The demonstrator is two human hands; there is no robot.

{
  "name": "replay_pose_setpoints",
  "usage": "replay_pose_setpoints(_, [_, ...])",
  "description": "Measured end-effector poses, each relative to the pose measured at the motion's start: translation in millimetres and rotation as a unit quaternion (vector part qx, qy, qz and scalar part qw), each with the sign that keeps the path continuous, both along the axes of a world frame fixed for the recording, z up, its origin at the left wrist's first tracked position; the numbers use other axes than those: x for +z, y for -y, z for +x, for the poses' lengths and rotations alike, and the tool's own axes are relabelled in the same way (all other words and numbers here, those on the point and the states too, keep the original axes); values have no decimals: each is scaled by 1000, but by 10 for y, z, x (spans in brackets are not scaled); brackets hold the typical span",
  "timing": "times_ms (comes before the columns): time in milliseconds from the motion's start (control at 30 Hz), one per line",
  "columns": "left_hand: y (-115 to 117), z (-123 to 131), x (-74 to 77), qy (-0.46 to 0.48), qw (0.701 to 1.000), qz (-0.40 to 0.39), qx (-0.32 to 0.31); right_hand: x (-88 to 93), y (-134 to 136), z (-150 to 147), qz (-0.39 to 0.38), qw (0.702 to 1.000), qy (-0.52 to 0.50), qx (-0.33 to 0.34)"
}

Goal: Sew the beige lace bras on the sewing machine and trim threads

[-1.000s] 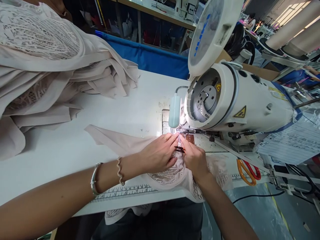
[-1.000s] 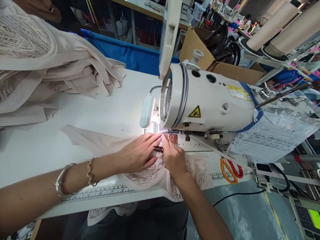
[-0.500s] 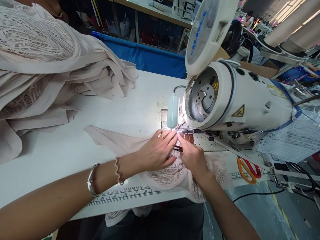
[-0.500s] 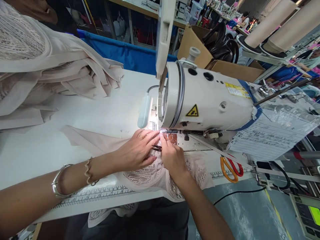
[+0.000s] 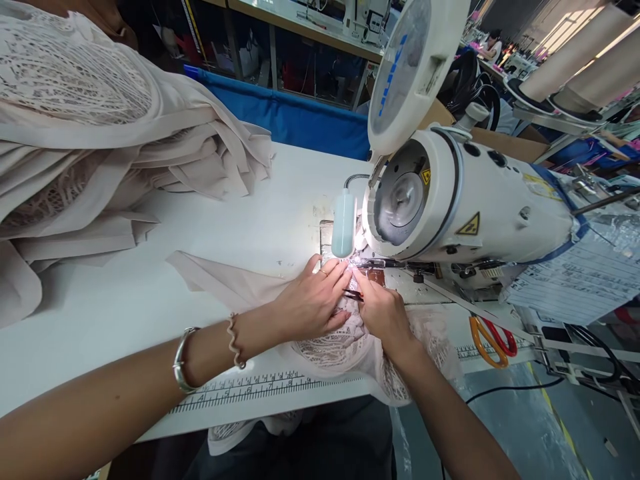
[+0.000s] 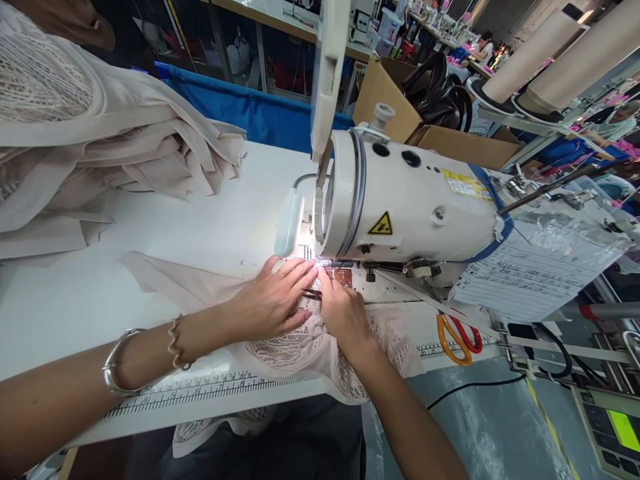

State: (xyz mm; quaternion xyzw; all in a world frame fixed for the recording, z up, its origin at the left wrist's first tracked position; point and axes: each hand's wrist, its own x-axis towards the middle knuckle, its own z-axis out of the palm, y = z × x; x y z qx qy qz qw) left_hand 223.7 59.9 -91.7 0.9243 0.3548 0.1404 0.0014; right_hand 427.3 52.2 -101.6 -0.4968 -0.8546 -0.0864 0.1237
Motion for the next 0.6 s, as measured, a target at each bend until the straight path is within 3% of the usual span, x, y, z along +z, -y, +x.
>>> replay_pose_setpoints(200, [8,13,-14,-7,999,34,5,39,6,-18,-7,1000,-18,-20])
replay_pose_setpoints(367, [95,46,13,-59,990,93,-89,115,76,33,-24,995,-78,-50])
replay_pose_setpoints(600, [97,-18,52,-62,993,19,-97,170,77,86,-51,994,-99,12])
